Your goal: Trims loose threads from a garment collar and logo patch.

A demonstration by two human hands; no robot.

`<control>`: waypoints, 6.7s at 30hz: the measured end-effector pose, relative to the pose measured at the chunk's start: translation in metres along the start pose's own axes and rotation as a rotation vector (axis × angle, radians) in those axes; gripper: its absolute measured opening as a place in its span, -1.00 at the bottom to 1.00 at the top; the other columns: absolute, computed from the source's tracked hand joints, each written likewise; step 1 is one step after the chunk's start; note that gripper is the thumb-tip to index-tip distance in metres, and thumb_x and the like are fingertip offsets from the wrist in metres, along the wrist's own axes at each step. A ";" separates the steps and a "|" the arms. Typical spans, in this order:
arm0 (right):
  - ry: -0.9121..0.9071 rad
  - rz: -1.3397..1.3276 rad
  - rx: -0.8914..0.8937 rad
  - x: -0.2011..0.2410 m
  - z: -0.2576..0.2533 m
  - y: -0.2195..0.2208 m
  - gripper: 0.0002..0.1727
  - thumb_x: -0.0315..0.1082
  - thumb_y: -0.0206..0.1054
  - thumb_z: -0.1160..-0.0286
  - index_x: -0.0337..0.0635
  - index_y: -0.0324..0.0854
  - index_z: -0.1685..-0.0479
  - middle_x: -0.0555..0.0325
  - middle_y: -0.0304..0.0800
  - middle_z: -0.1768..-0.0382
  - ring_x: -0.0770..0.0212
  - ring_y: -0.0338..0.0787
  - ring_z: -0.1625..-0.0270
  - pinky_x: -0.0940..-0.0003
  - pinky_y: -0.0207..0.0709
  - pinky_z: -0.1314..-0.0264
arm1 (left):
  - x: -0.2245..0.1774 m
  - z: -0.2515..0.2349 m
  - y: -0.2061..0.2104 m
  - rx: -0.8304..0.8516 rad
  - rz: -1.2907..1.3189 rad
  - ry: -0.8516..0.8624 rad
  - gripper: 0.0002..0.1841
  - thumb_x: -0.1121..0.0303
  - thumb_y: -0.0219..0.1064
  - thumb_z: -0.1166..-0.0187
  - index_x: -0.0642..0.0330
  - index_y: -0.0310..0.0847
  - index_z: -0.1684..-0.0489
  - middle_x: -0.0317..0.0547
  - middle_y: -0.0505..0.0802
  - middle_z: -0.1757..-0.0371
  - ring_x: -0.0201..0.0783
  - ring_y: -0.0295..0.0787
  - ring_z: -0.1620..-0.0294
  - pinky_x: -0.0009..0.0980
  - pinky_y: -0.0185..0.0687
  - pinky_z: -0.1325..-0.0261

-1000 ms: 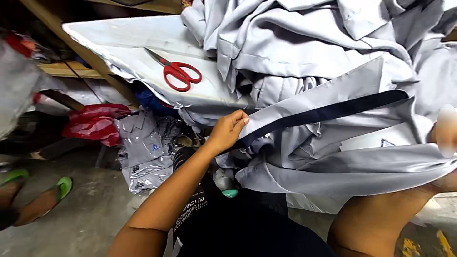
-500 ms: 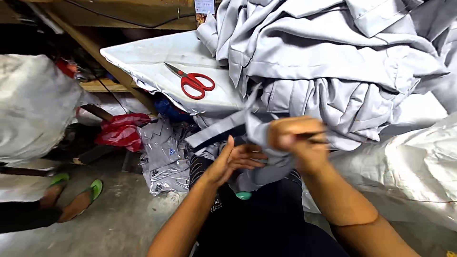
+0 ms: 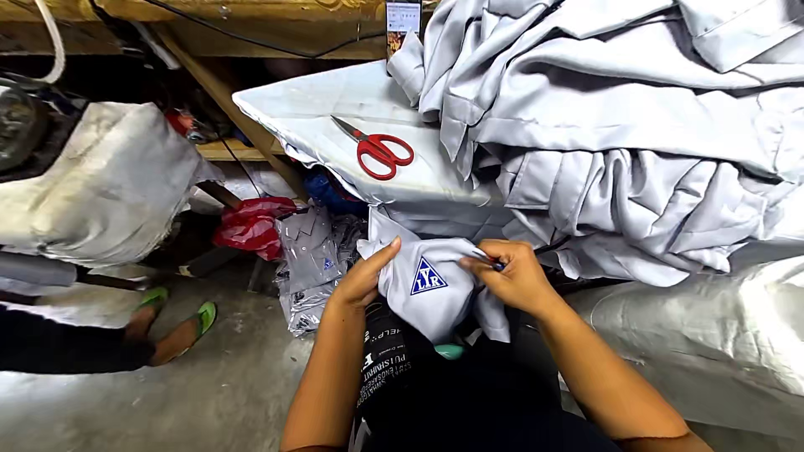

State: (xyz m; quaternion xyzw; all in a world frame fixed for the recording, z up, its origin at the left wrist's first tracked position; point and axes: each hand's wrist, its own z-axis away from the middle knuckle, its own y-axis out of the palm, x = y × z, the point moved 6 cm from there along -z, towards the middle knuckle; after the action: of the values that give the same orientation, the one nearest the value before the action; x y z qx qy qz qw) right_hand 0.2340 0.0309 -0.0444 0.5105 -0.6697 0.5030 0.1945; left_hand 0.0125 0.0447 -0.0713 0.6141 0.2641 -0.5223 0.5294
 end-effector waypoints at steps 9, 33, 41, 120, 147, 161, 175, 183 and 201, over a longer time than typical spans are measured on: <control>0.082 -0.234 -0.094 0.011 -0.015 -0.037 -0.71 -0.39 0.31 -0.56 -0.05 0.59 0.60 0.51 0.53 0.64 0.69 0.45 0.58 0.74 0.35 0.50 | 0.000 -0.001 0.002 0.121 0.368 0.235 -0.40 -0.44 0.36 -0.30 -0.23 0.85 -0.06 -0.36 0.93 0.00 -0.38 0.86 -0.09 -0.24 0.79 -0.19; 0.127 0.143 0.020 0.003 0.024 -0.024 -0.64 -0.04 0.48 -0.45 -0.17 0.80 0.11 0.28 0.80 0.30 0.58 0.62 0.35 0.65 0.50 0.24 | 0.020 0.019 0.032 -0.282 0.161 -0.072 -0.80 0.60 0.07 -0.68 0.32 0.64 0.01 -0.09 0.93 0.21 -0.31 0.91 0.12 -0.35 0.83 -0.11; 0.018 0.046 0.076 0.007 0.024 -0.025 -0.69 -0.14 0.48 -0.49 -0.24 0.84 0.11 0.24 0.85 0.23 0.63 0.72 0.24 0.74 0.60 0.16 | 0.019 0.019 0.032 -0.260 0.166 -0.080 -0.79 0.60 0.06 -0.66 0.29 0.65 0.04 -0.10 0.93 0.22 -0.33 0.91 0.14 -0.37 0.82 -0.09; -0.216 0.154 0.007 0.018 0.009 -0.018 -0.78 -0.24 0.57 -0.30 -0.14 0.91 0.16 0.20 0.76 0.16 0.34 0.64 -0.04 0.50 0.49 -0.15 | 0.030 0.031 0.045 -0.211 -0.005 -0.027 -0.79 0.49 0.05 -0.75 0.22 0.63 -0.06 -0.29 0.91 0.19 -0.45 0.87 0.09 -0.41 0.79 -0.16; 0.008 -0.009 -0.068 0.003 0.026 -0.009 -0.76 -0.27 0.62 -0.26 -0.21 0.87 0.18 0.25 0.67 0.11 0.59 0.68 0.09 0.74 0.62 0.10 | 0.044 0.037 0.047 -0.279 0.102 0.066 -0.81 0.48 0.08 -0.73 0.28 0.59 -0.07 -0.25 0.91 0.15 -0.41 0.88 0.04 -0.38 0.78 -0.21; 0.064 -0.005 -0.046 0.007 0.030 -0.014 -0.78 -0.26 0.58 -0.32 -0.21 0.84 0.19 0.26 0.70 0.12 0.62 0.65 0.16 0.77 0.56 0.17 | 0.045 0.036 0.044 -0.308 0.078 0.089 -0.80 0.48 0.07 -0.73 0.29 0.59 -0.09 -0.25 0.91 0.13 -0.41 0.87 0.02 -0.37 0.77 -0.23; 0.057 0.062 -0.002 0.007 0.036 -0.002 -0.80 -0.24 0.55 -0.36 -0.18 0.88 0.21 0.23 0.75 0.15 0.55 0.69 0.08 0.70 0.59 0.04 | 0.048 0.036 0.044 -0.392 -0.019 0.149 -0.82 0.48 0.11 -0.72 0.27 0.64 -0.02 -0.27 0.90 0.21 -0.44 0.87 0.08 -0.39 0.79 -0.18; -0.006 0.070 0.018 0.005 0.033 -0.001 -0.83 -0.25 0.54 -0.38 -0.17 0.89 0.26 0.22 0.75 0.17 0.51 0.70 0.05 0.66 0.60 -0.02 | 0.047 0.037 0.044 -0.396 -0.022 0.156 -0.82 0.51 0.10 -0.71 0.24 0.65 0.03 -0.32 0.90 0.24 -0.48 0.87 0.11 -0.43 0.79 -0.15; 0.021 0.132 -0.008 0.002 0.031 -0.009 -0.69 -0.18 0.54 -0.37 -0.22 0.83 0.06 0.17 0.71 0.07 0.56 0.62 0.12 0.73 0.50 0.10 | 0.050 0.036 0.042 -0.282 -0.121 0.011 -0.88 0.50 0.25 -0.67 0.32 0.66 0.02 -0.29 0.88 0.21 -0.51 0.84 0.08 -0.44 0.77 -0.17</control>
State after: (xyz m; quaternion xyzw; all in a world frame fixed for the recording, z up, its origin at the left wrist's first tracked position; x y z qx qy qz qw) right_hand 0.2485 0.0035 -0.0516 0.4593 -0.7017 0.5175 0.1700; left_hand 0.0524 -0.0134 -0.0980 0.5194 0.3742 -0.5075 0.5768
